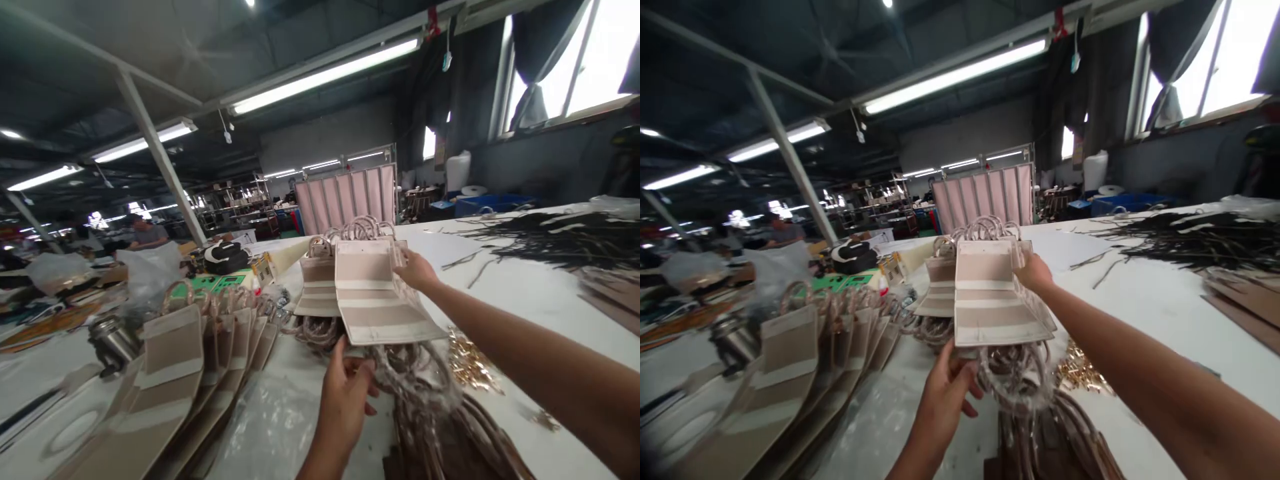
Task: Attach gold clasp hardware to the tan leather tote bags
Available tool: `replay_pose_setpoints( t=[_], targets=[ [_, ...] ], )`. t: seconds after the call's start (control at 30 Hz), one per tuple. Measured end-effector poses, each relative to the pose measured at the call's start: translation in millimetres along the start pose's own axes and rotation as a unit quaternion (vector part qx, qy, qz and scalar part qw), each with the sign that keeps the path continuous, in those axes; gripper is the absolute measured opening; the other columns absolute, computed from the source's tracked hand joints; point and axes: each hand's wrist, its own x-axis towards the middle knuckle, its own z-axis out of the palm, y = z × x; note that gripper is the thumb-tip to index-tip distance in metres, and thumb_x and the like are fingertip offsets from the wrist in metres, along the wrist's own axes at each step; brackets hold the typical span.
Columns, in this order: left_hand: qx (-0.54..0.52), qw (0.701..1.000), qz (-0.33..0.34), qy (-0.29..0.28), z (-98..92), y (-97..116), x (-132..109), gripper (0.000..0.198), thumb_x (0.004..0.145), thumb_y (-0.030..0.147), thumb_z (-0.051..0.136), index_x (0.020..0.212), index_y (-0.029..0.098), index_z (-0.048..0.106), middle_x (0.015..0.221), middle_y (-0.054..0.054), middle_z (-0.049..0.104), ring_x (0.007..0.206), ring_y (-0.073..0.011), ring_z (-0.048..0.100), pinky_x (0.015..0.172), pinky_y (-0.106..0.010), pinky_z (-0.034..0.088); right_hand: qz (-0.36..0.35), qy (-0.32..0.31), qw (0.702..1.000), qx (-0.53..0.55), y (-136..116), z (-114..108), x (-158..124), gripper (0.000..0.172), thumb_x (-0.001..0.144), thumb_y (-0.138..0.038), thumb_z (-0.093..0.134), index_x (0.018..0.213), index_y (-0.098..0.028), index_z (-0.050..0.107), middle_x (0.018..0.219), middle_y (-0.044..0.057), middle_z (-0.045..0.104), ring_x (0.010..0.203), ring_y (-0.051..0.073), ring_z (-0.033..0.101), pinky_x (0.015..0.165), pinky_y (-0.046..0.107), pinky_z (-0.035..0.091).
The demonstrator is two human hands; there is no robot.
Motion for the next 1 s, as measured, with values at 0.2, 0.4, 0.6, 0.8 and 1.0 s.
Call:
replay_pose_setpoints(
  t=[0.2, 0.4, 0.6, 0.8, 1.0],
  targets=[
    [0.061, 0.993, 0.071, 0.069, -0.3, -22, 4, 0.08, 0.094, 0.051, 0.068, 0.161, 0.023, 0.034, 0.129, -0.013, 0.064, 0.09, -0.0199, 0.069, 0.06, -0.026, 0.056, -0.157, -0.066, 0.985, -0.011, 17, 18, -26, 0.035, 0.097, -0.026, 0.065, 0.13, -0.024, 0.077, 0.141, 0.006, 0.069, 0.135, 0.029, 0.059, 0.123, 0.041, 0.042],
    [0.23, 0.935, 0.253, 0.089, -2.1, -13, 32, 0.057, 0.102, 0.043, 0.057, 0.156, 0.026, 0.048, 0.163, -0.014, 0.048, 0.151, -0.0308, 0.046, 0.126, -0.053, 0.039, -0.166, -0.305, 0.936, -0.046, 10, 28, -21, 0.02, 0.085, -0.037, 0.086, 0.103, -0.027, 0.086, 0.124, 0.004, 0.078, 0.133, 0.034, 0.063, 0.121, 0.044, 0.046],
    [0.301, 0.926, 0.221, 0.05, -10.7, -20, 44, 0.073, 0.102, 0.052, 0.054, 0.162, 0.014, 0.037, 0.17, -0.021, 0.038, 0.159, -0.0343, 0.036, 0.132, -0.06, 0.026, -0.078, -0.244, 0.966, -0.027, 19, 13, -26, 0.027, 0.089, -0.042, 0.081, 0.106, -0.021, 0.085, 0.118, 0.01, 0.079, 0.118, 0.036, 0.072, 0.111, 0.048, 0.054],
    [0.215, 0.961, 0.142, 0.102, -12.0, -52, -36, 0.067, 0.1, 0.059, 0.057, 0.154, 0.02, 0.046, 0.157, -0.017, 0.052, 0.135, -0.0309, 0.058, 0.111, -0.052, 0.053, 0.006, -0.095, 0.995, 0.04, 33, -90, -104, 0.044, 0.104, -0.05, 0.06, 0.127, -0.016, 0.077, 0.124, 0.01, 0.077, 0.115, 0.029, 0.072, 0.107, 0.042, 0.055],
    [0.199, 0.979, 0.034, 0.012, 7.1, -106, -122, 0.06, 0.102, 0.06, 0.053, 0.15, 0.023, 0.053, 0.159, -0.014, 0.053, 0.147, -0.0331, 0.051, 0.123, -0.058, 0.042, 0.146, -0.09, 0.979, 0.113, 57, -153, -298, 0.055, 0.098, -0.07, 0.064, 0.122, -0.024, 0.08, 0.129, 0.011, 0.075, 0.121, 0.038, 0.068, 0.109, 0.054, 0.054]
  ],
)
